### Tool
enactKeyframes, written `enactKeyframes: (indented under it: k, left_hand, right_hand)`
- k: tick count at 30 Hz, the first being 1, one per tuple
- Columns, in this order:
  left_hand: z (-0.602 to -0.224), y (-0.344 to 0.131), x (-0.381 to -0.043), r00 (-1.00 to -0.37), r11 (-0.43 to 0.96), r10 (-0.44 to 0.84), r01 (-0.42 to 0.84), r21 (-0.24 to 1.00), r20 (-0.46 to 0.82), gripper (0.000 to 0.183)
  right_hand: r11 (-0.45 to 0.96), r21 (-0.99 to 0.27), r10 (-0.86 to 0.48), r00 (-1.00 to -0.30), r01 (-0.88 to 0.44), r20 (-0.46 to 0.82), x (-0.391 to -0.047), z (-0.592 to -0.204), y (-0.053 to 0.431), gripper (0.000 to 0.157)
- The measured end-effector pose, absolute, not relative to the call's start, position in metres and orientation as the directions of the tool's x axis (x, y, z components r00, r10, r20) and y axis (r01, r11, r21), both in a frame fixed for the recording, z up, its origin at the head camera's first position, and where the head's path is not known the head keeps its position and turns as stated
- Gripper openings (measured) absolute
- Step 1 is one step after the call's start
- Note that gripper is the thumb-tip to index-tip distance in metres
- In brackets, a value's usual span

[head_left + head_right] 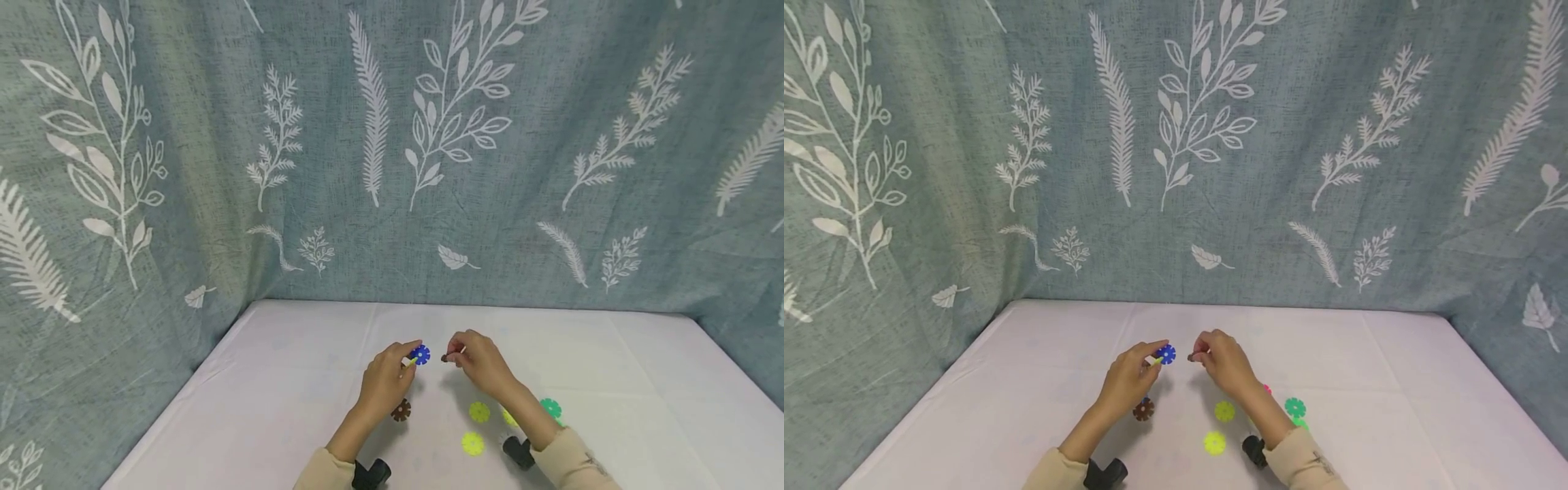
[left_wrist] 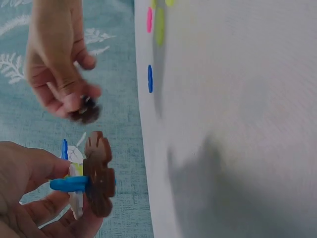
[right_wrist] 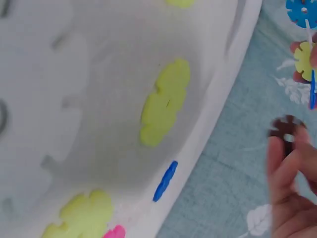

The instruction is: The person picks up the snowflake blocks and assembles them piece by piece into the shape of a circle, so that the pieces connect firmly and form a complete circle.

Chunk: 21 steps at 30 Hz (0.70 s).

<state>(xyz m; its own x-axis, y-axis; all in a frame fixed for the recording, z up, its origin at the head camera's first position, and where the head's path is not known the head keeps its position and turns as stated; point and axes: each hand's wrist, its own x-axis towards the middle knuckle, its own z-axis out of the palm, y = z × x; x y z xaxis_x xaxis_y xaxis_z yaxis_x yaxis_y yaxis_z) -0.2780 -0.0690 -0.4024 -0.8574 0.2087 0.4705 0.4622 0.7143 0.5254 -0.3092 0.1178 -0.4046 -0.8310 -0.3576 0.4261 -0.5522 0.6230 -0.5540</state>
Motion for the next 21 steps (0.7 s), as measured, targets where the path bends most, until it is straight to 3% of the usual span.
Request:
enactKeyframes:
  k: [5, 11, 15, 21]
  left_hand:
    - [-0.401, -0.068, -0.277, -0.857, 0.725, 0.219, 0.463, 0.51, 0.467, 0.035]
    - [-0.4, -0.065, -0.278, -0.858, 0.682, 0.224, 0.477, 0.555, 0.462, 0.038]
    - [-0.403, -0.062, -0.28, -0.866, 0.631, 0.187, 0.468, 0.619, 0.465, 0.044]
    - [-0.403, -0.057, -0.279, -0.843, 0.651, 0.144, 0.476, 0.592, 0.519, 0.027]
  right_hand:
    - [0.582, -0.536, -0.343, -0.783, -0.611, 0.52, -0.308, -0.405, 0.111, 0.006]
    - [0.7, -0.305, -0.367, -0.692, -0.645, 0.622, -0.303, -0.403, 0.105, 0.006]
    - [0.635, -0.251, -0.442, -0.611, -0.73, 0.657, -0.302, -0.4, 0.104, 0.007]
    - [0.577, -0.188, -0.504, -0.528, -0.795, 0.683, -0.303, -0.399, 0.103, 0.009]
